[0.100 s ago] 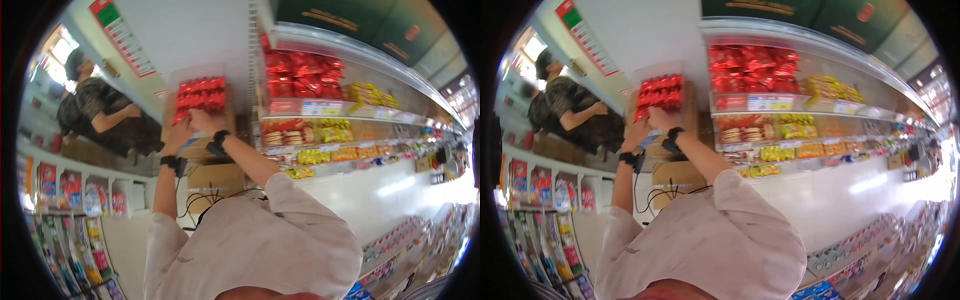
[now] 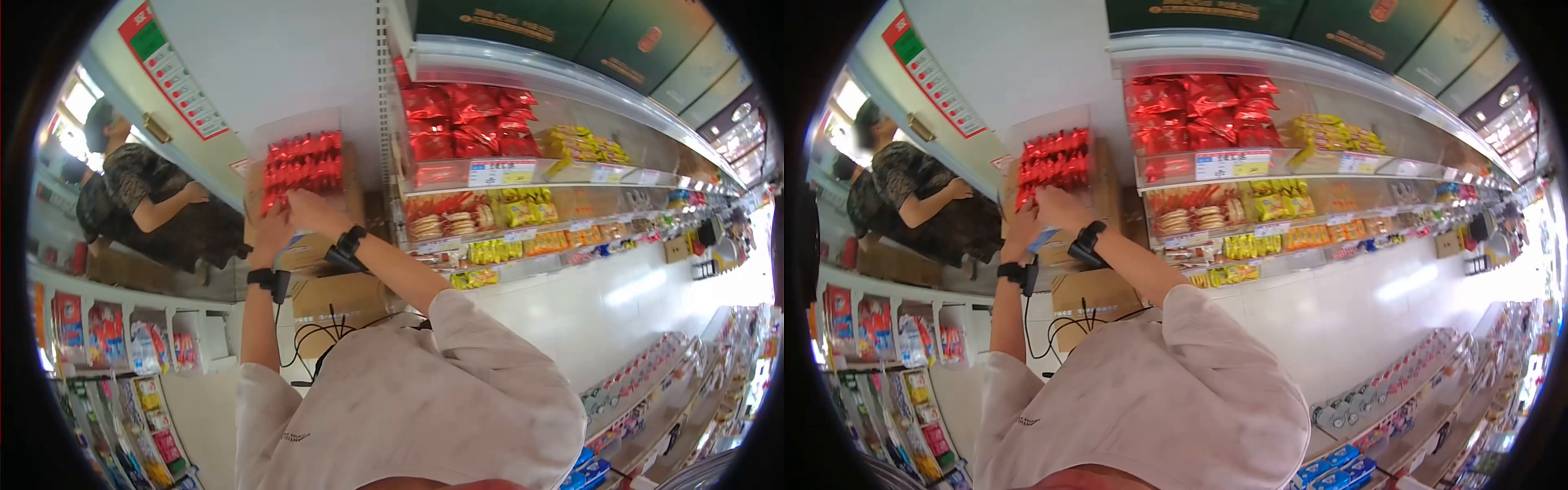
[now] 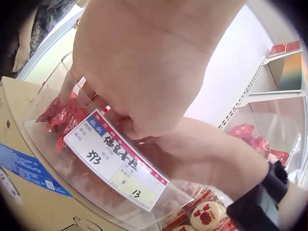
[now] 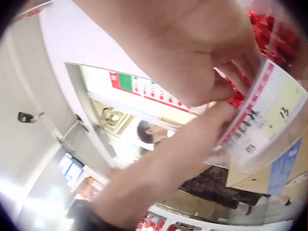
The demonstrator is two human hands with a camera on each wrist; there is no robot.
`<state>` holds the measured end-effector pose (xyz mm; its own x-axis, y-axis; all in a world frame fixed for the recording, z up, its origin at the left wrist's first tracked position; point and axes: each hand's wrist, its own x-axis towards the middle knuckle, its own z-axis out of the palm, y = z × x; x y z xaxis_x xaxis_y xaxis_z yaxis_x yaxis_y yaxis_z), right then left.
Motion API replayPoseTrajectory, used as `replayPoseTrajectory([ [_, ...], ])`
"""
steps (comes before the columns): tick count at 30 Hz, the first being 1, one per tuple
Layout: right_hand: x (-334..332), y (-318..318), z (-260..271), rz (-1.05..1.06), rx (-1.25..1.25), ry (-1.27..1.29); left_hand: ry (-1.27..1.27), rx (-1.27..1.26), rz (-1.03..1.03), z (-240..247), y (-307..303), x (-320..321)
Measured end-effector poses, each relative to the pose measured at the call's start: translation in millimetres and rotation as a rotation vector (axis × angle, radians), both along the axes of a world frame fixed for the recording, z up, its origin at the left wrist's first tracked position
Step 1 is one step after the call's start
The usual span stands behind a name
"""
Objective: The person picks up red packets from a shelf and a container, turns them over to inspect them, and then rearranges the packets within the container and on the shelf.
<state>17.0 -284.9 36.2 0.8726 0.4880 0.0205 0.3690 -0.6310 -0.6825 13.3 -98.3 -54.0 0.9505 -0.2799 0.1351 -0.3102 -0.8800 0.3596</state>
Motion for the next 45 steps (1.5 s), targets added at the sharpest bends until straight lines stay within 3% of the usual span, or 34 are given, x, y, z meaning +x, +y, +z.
replayPoseTrajectory([
  [4,-58.7,-7.9,55.7,0.300,0.423,-0.306,-0.212,0.144,-0.157,18.5,47.1,-5.5],
  [5,-84.5,-32.6,97.7,0.397,0.445,-0.150,-0.295,0.217,-0.150,15.7,43.2,-5.6],
  [6,-110.3,-59.9,143.9,0.492,0.471,0.005,-0.245,0.102,-0.054,21.1,34.7,-7.4],
  [8,-133.9,-95.6,177.5,0.619,0.614,0.020,-0.146,-0.125,0.145,43.9,16.8,-13.4],
  [10,-151.4,-134.1,218.7,0.506,0.697,-0.134,-0.124,-0.159,0.135,53.0,14.4,-16.0],
  [14,-137.3,-196.9,254.4,-0.195,0.461,-0.284,-0.012,-0.179,0.125,67.5,14.6,-18.0],
  [15,-114.5,-214.7,244.3,-0.281,0.318,-0.574,-0.009,-0.177,0.136,68.4,15.6,-17.5],
  [17,-91.1,-235.7,243.7,-0.491,0.243,-0.610,-0.005,-0.176,0.157,63.3,16.3,-16.0],
  [20,-64.7,-257.9,225.9,-0.518,0.032,-0.568,-0.041,-0.135,0.162,57.7,15.7,-15.0],
  [24,-45.3,-266.8,204.7,-0.497,-0.190,-0.467,-0.278,-0.096,0.123,55.3,17.0,-20.0],
  [26,-46.5,-269.1,201.1,-0.492,-0.181,-0.596,-0.424,-0.177,0.102,95.4,-4.3,-44.4],
  [29,-64.4,-258.0,213.1,-0.518,-0.129,-0.744,-0.192,-0.455,0.026,194.1,-37.9,-93.4],
  [33,-102.7,-236.4,244.3,-0.653,0.074,-0.710,0.047,-0.648,-0.053,243.9,-57.3,-133.9],
  [36,-138.4,-210.5,237.3,-0.589,0.253,-0.960,0.182,-0.742,-0.204,265.9,-71.2,-152.3],
  [38,-154.6,-190.4,221.2,-0.354,0.482,-0.944,0.316,-0.887,-0.351,270.0,-78.2,-156.2],
  [41,-175.7,-160.5,210.5,-0.070,0.326,-0.936,0.454,-1.490,-0.514,239.7,-93.3,-162.2],
  [44,-176.2,-136.4,192.2,0.152,0.217,-0.900,0.583,-1.649,-0.465,271.4,-116.9,-161.3],
  [45,-176.4,-133.6,191.3,0.203,0.166,-0.889,0.570,-1.653,-0.350,270.0,-116.8,-156.1],
])
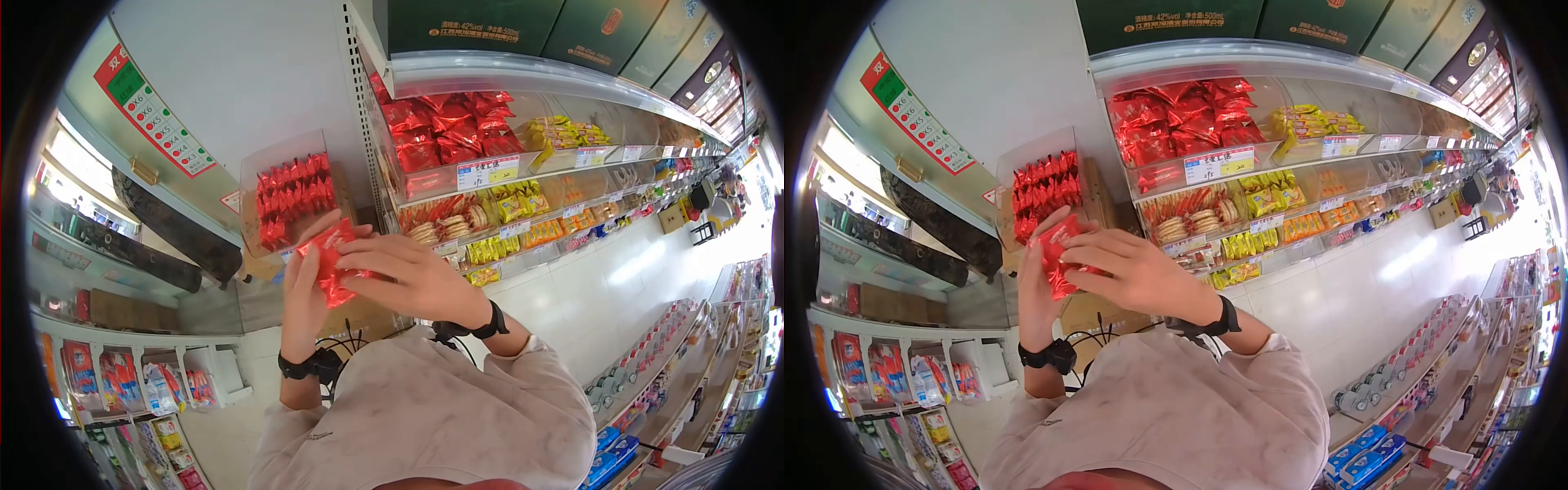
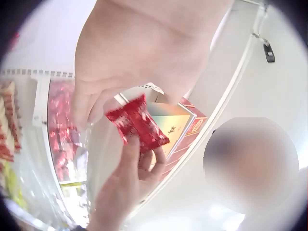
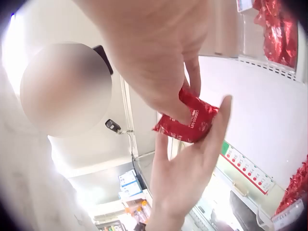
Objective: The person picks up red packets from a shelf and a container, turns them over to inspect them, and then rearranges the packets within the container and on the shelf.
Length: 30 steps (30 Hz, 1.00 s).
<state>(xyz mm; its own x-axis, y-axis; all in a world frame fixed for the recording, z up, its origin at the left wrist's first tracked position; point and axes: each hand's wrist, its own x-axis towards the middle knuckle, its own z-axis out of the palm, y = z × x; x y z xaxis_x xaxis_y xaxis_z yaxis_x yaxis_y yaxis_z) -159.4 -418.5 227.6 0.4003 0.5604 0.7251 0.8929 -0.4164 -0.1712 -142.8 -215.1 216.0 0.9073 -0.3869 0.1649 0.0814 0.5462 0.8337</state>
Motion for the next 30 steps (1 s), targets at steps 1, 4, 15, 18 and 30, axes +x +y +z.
replayPoseTrajectory([
  [1,0.3,-0.4,3.5,0.011,0.043,0.072,0.009,0.022,0.058,-2.2,1.6,2.6],
  [4,4.5,-10.8,26.6,-0.054,0.181,0.283,0.064,0.054,0.240,-6.4,6.1,5.6],
  [15,163.4,-122.6,47.4,-0.575,-0.204,0.287,0.040,0.041,0.285,-17.3,19.7,-7.9],
  [18,166.6,-123.1,68.1,-0.620,-0.419,0.524,0.036,0.067,0.301,-19.2,22.6,-11.9],
  [30,135.0,-132.0,49.6,-0.803,-0.131,0.013,0.047,0.042,0.331,-25.2,24.4,-5.9],
])
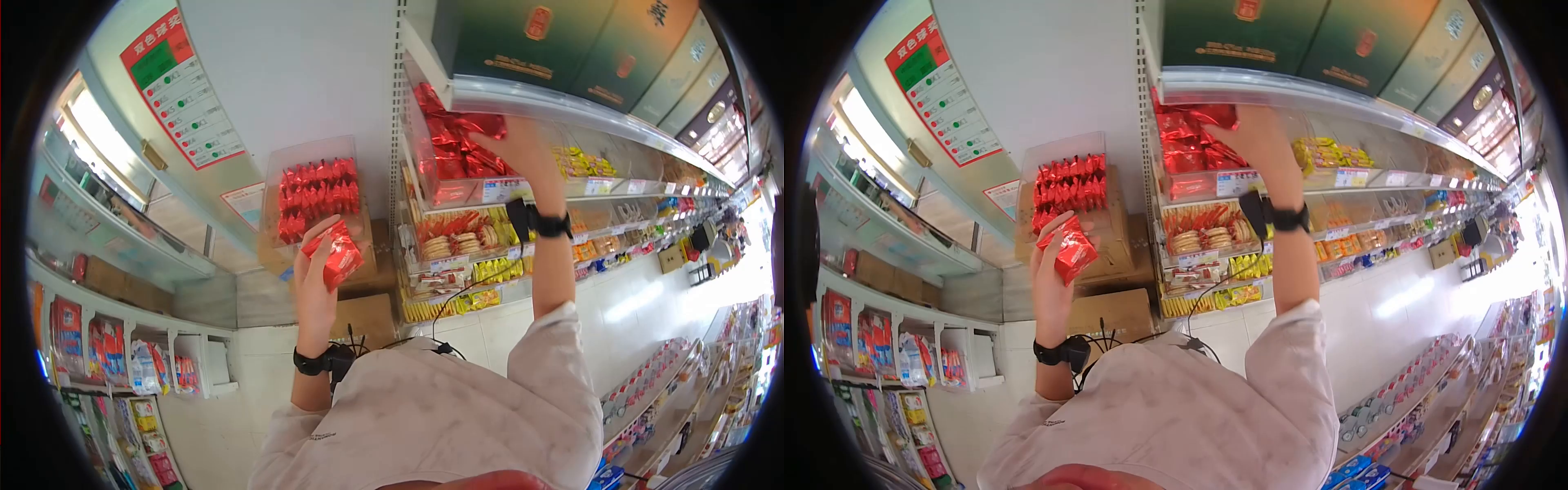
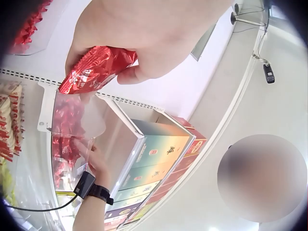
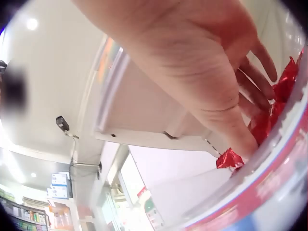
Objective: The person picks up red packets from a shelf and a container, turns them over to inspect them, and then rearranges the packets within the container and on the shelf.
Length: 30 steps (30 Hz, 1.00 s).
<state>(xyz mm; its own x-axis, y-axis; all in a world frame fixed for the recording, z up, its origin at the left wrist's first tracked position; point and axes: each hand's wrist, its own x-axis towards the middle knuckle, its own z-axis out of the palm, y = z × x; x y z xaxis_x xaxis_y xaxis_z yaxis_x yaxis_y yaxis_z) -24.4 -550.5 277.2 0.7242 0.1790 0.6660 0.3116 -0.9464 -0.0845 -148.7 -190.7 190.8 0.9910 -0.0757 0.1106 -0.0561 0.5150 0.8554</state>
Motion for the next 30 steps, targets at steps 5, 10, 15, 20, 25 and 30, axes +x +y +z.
replayPoseTrajectory([
  [5,-95.1,70.3,5.1,0.102,0.443,0.057,-0.069,-0.162,0.060,-7.0,-1.8,4.6],
  [10,-143.8,146.9,-21.0,0.333,0.682,0.358,-0.144,-0.264,-0.049,-2.8,-12.2,6.3],
  [15,-120.4,195.8,-70.4,0.379,0.551,0.178,-0.121,-0.073,0.083,-8.4,-32.3,5.8],
  [20,-130.4,217.6,-81.8,0.588,0.579,0.393,-0.003,-0.114,0.189,-11.4,-7.3,8.9],
  [25,-108.3,218.2,-96.6,0.770,0.901,0.593,-0.032,-0.051,0.222,-17.5,13.3,4.7],
  [30,-101.2,222.3,-98.2,0.926,1.321,1.013,-0.160,0.173,0.188,-20.4,24.0,12.4],
])
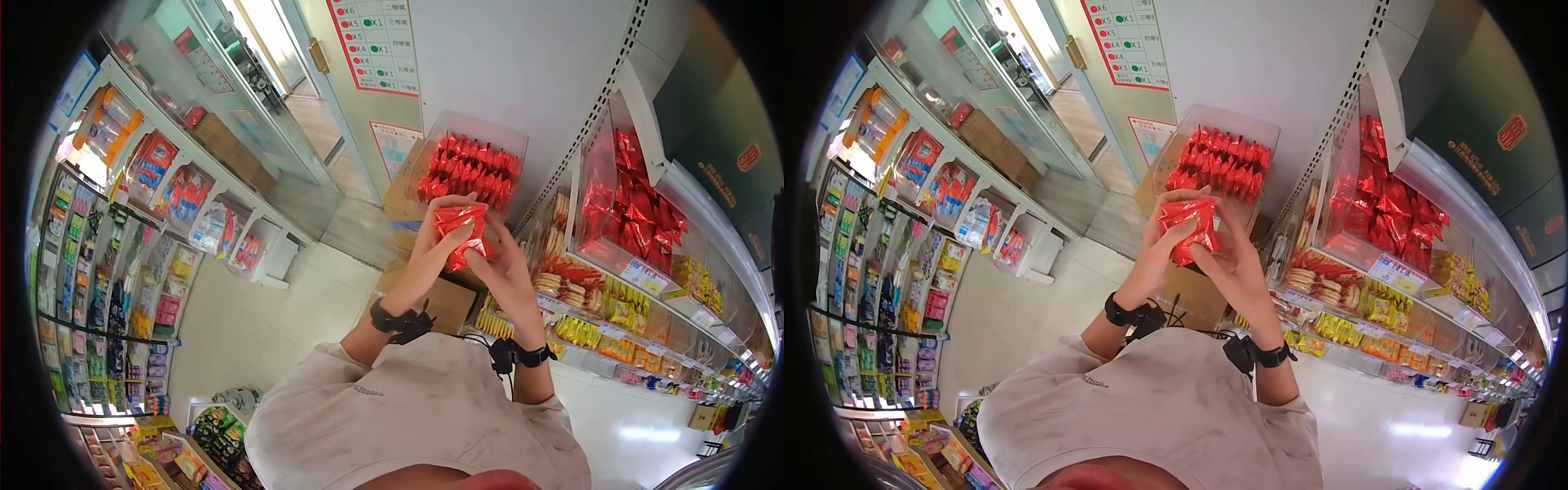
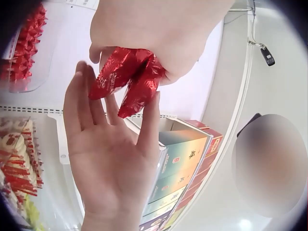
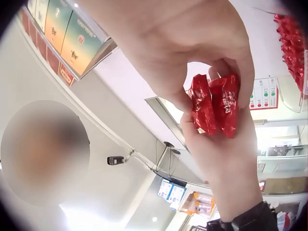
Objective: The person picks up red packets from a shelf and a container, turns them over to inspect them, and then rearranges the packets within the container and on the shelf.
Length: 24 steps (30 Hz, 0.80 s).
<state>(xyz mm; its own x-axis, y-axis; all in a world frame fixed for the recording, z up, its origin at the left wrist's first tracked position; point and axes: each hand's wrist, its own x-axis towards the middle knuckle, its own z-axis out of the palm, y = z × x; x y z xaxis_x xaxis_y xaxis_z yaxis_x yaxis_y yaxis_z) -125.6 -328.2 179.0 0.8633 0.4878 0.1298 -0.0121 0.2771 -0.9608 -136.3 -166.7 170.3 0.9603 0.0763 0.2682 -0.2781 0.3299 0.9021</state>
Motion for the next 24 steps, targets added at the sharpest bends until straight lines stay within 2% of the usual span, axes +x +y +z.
replayPoseTrajectory([
  [4,17.0,-1.4,-18.1,-0.009,0.037,-0.027,0.008,0.183,-0.090,-1.2,20.0,17.7],
  [7,25.6,-4.0,-33.7,-0.117,-0.088,0.016,-0.079,0.153,0.143,-8.2,48.3,53.7],
  [10,39.4,5.2,-72.9,-0.401,-0.329,-0.351,-0.078,0.133,0.356,-27.2,115.4,133.8],
  [13,45.0,12.0,-93.4,-0.435,-0.297,-0.284,-0.086,0.183,0.493,-34.6,160.8,203.5],
  [16,42.2,6.8,-103.1,-0.445,-0.230,-0.229,-0.061,0.064,0.443,-56.8,204.7,272.9],
  [19,37.3,-12.3,-96.8,-0.445,-0.264,-0.199,-0.025,0.037,0.345,-52.6,218.5,311.4],
  [21,32.9,-20.8,-101.1,-0.449,-0.258,-0.181,-0.021,0.090,0.304,-54.6,220.6,324.5],
  [23,30.0,-31.5,-105.3,-0.469,-0.289,-0.164,-0.019,0.168,0.294,-79.8,234.1,354.6],
  [24,26.9,-36.7,-107.4,-0.476,-0.302,-0.150,-0.087,0.371,0.338,-109.9,244.4,381.4],
])
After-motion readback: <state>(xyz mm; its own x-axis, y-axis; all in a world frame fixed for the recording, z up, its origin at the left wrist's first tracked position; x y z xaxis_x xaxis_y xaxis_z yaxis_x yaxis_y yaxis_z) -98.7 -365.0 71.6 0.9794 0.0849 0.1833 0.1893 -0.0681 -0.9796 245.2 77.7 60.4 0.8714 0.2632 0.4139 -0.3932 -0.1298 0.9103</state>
